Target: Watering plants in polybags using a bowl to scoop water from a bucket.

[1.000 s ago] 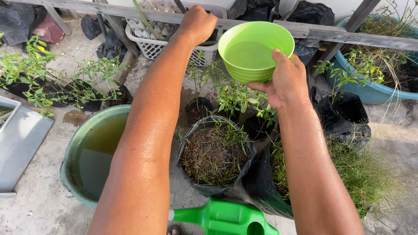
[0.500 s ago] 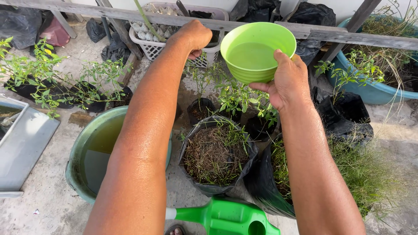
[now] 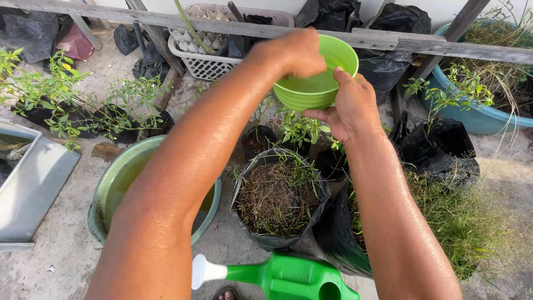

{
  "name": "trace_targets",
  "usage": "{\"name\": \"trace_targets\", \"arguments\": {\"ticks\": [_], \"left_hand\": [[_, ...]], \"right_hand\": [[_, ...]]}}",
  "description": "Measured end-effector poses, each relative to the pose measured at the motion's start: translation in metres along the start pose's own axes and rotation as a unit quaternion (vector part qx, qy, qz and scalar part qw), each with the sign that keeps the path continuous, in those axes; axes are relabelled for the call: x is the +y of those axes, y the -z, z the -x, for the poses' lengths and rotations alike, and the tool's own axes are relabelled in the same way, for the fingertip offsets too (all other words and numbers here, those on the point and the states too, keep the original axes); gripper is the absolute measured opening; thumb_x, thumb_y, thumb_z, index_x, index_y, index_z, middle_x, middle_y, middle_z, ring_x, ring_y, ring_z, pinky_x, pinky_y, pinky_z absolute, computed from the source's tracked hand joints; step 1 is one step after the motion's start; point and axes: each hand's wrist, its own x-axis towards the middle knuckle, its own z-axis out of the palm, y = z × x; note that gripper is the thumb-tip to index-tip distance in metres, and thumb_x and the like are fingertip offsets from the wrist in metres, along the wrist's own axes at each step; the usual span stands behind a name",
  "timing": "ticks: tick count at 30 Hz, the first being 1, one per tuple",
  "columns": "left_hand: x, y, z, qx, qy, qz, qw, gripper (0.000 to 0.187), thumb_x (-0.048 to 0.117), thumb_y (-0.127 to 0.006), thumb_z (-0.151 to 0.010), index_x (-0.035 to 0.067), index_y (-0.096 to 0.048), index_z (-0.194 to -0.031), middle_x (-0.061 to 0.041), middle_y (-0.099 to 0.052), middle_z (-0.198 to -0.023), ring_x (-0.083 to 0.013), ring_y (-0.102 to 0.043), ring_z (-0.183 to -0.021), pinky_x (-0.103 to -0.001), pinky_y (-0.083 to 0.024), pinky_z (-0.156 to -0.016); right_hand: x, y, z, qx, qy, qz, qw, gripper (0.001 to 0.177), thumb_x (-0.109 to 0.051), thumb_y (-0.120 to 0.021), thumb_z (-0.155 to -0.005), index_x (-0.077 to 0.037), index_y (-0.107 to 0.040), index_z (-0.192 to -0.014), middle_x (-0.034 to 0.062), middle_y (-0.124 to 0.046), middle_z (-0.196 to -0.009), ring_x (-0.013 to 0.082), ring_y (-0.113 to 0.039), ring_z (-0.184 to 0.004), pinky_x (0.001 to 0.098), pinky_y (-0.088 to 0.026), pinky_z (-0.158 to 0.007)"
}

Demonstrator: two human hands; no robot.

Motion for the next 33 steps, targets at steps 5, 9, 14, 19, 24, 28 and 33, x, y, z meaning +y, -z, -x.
{"name": "trace_targets", "arguments": {"ticks": [5,9,14,19,24,28,33], "left_hand": [[-0.041,-0.055,-0.061,-0.023,-0.040,-0.094,0.995,0.037,0.027,-0.069,-0.080,-0.001,-0.071,-0.105,-0.024,-0.071,-0.108,-0.0355,-0.072,-0.099,-0.047,-0.057,-0.086],[-0.060,-0.055,-0.077,0.055,-0.039,-0.034,0.997,0.029,0.022,-0.066,-0.077,-0.001,-0.076,-0.092,-0.025,-0.073,-0.095,-0.0351,-0.072,-0.082,-0.046,-0.057,-0.077],[-0.056,0.001,-0.052,0.066,0.018,0.183,0.981,0.021,0.021,-0.054,-0.082,0.005,-0.060,-0.070,-0.008,-0.058,-0.059,-0.0169,-0.052,-0.046,-0.038,-0.041,-0.042],[-0.082,0.009,-0.067,0.077,0.037,0.229,0.970,0.026,0.024,-0.055,-0.083,0.011,-0.041,-0.065,0.002,-0.035,-0.052,-0.0106,-0.029,-0.041,-0.033,-0.021,-0.038],[-0.100,0.003,-0.062,0.148,0.041,0.186,0.970,0.018,0.019,-0.046,-0.087,0.014,-0.049,-0.069,0.002,-0.042,-0.049,-0.0085,-0.040,-0.039,-0.031,-0.035,-0.036],[-0.109,0.000,-0.061,0.168,0.040,0.176,0.969,0.019,0.017,-0.044,-0.088,0.015,-0.051,-0.071,0.002,-0.045,-0.048,-0.0078,-0.043,-0.038,-0.030,-0.040,-0.036],[-0.133,-0.020,-0.095,0.211,0.062,0.102,0.970,0.029,0.017,-0.047,-0.097,-0.001,-0.063,-0.083,-0.016,-0.061,-0.064,-0.0223,-0.062,-0.051,-0.041,-0.051,-0.048]], "right_hand": [[0.007,-0.008,0.000,0.001,0.002,-0.009,1.000,0.037,-0.027,-0.044,-0.104,-0.003,-0.045,-0.133,0.0216,-0.062,-0.129,0.0370,-0.075,-0.107,0.0554,-0.071,-0.076],[0.017,-0.007,-0.008,-0.023,0.011,-0.012,1.000,0.039,-0.028,-0.045,-0.104,-0.003,-0.046,-0.134,0.0208,-0.064,-0.128,0.0357,-0.075,-0.108,0.0548,-0.071,-0.074],[0.013,-0.008,-0.008,-0.003,0.003,-0.007,1.000,0.040,-0.027,-0.044,-0.103,-0.002,-0.045,-0.134,0.0221,-0.064,-0.129,0.0386,-0.075,-0.108,0.0560,-0.071,-0.075],[0.009,0.000,-0.009,0.027,-0.006,-0.007,1.000,0.040,-0.026,-0.044,-0.102,-0.001,-0.043,-0.133,0.0232,-0.061,-0.131,0.0404,-0.074,-0.111,0.0584,-0.071,-0.076],[0.002,0.008,-0.006,0.048,0.006,0.002,0.999,0.041,-0.026,-0.044,-0.103,0.000,-0.042,-0.134,0.0240,-0.058,-0.135,0.0411,-0.072,-0.114,0.0631,-0.068,-0.083],[0.001,0.016,-0.007,0.050,0.012,0.004,0.999,0.040,-0.026,-0.043,-0.102,0.000,-0.042,-0.133,0.0250,-0.058,-0.136,0.0416,-0.071,-0.116,0.0642,-0.068,-0.086],[0.003,0.022,-0.013,0.054,0.013,0.006,0.998,0.042,-0.026,-0.044,-0.103,0.002,-0.042,-0.134,0.0250,-0.058,-0.135,0.0421,-0.071,-0.116,0.0653,-0.067,-0.085]]}}
